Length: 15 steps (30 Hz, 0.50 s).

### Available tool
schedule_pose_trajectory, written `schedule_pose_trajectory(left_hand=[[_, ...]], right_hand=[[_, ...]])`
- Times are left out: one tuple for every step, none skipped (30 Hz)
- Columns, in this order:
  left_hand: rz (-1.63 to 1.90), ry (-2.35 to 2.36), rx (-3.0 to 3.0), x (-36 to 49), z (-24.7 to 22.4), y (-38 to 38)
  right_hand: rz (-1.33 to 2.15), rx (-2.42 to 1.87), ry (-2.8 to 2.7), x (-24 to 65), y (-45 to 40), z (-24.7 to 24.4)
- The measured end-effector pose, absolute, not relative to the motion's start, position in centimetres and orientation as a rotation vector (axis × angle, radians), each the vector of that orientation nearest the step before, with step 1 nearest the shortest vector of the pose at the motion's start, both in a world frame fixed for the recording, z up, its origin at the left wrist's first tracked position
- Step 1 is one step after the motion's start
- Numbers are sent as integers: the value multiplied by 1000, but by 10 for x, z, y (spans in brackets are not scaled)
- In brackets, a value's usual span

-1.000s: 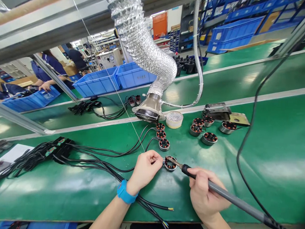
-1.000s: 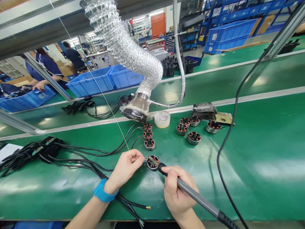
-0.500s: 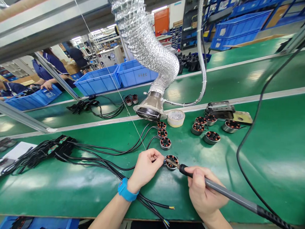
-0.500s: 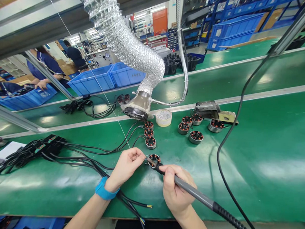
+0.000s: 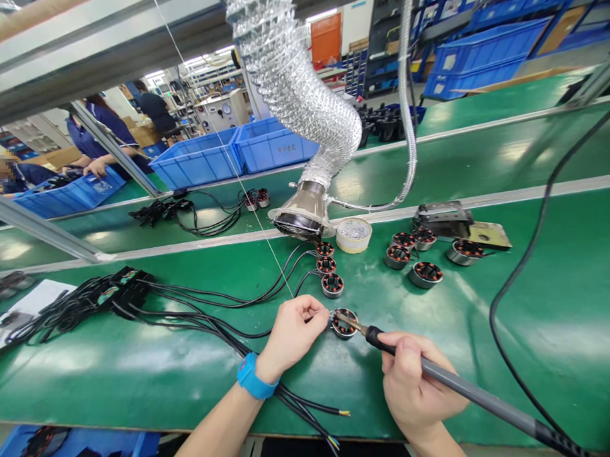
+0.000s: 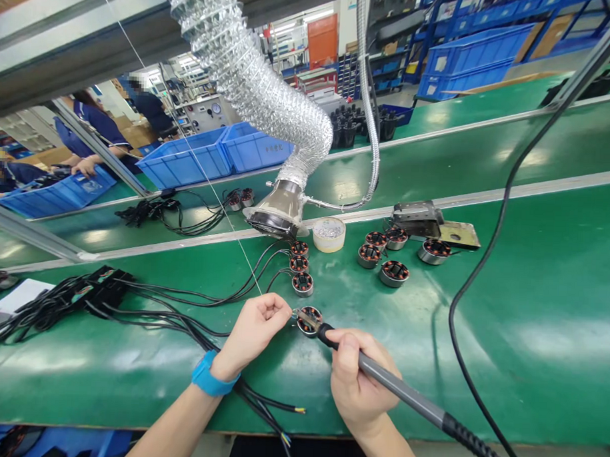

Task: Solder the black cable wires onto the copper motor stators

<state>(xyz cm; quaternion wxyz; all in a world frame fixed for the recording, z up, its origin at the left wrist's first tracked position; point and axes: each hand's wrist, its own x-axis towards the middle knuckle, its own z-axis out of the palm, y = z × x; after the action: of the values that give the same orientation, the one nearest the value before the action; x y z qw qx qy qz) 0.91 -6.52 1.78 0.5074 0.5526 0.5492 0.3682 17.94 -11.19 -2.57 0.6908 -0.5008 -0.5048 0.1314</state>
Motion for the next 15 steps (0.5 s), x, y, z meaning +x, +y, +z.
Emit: schedule_pose_trajectory(left_hand=[[888,1323,1332,9,18,-65],[889,1321,1329,9,18,-65],[890,1317,1326,9,18,-65],[894,1315,1323,9,18,-65],[898,1313,1319,10,19,-65],[901,1311,1316,10,19,-66],[904,1309,1313,11,20,-66],[905,1306,1310,11,20,-66],[906,1302,1307,11,20,-67],[908,1298,1306,11,20,-67],[906,1290,1307,10,20,-66],[906,1283,1308,10,20,-65],[906,1277,1311,9,20,-64],[911,1276,1313,8,19,-63],[921,1280,1314,8,18,-62]], right_hand=[[295,-1115,-1125,179,-112,-25],[297,-1112,-1122,179,-112,-25],[299,-1111,-1120,179,-112,-25],[301,-1112,-1118,179,-112,-24],[302,-1114,-1118,178,-111,-24],[302,-1116,-1117,178,-111,-23],[301,-1117,-1117,177,-111,-22],[298,-1117,-1117,176,-110,-21],[294,-1116,-1117,175,-110,-21],[289,-1117,-1117,175,-110,-20],[281,-1118,-1117,176,-110,-19],[271,-1119,-1118,177,-111,-18],[264,-1122,-1119,179,-113,-18],[263,-1127,-1123,181,-114,-17],[275,-1138,-1127,182,-115,-17]])
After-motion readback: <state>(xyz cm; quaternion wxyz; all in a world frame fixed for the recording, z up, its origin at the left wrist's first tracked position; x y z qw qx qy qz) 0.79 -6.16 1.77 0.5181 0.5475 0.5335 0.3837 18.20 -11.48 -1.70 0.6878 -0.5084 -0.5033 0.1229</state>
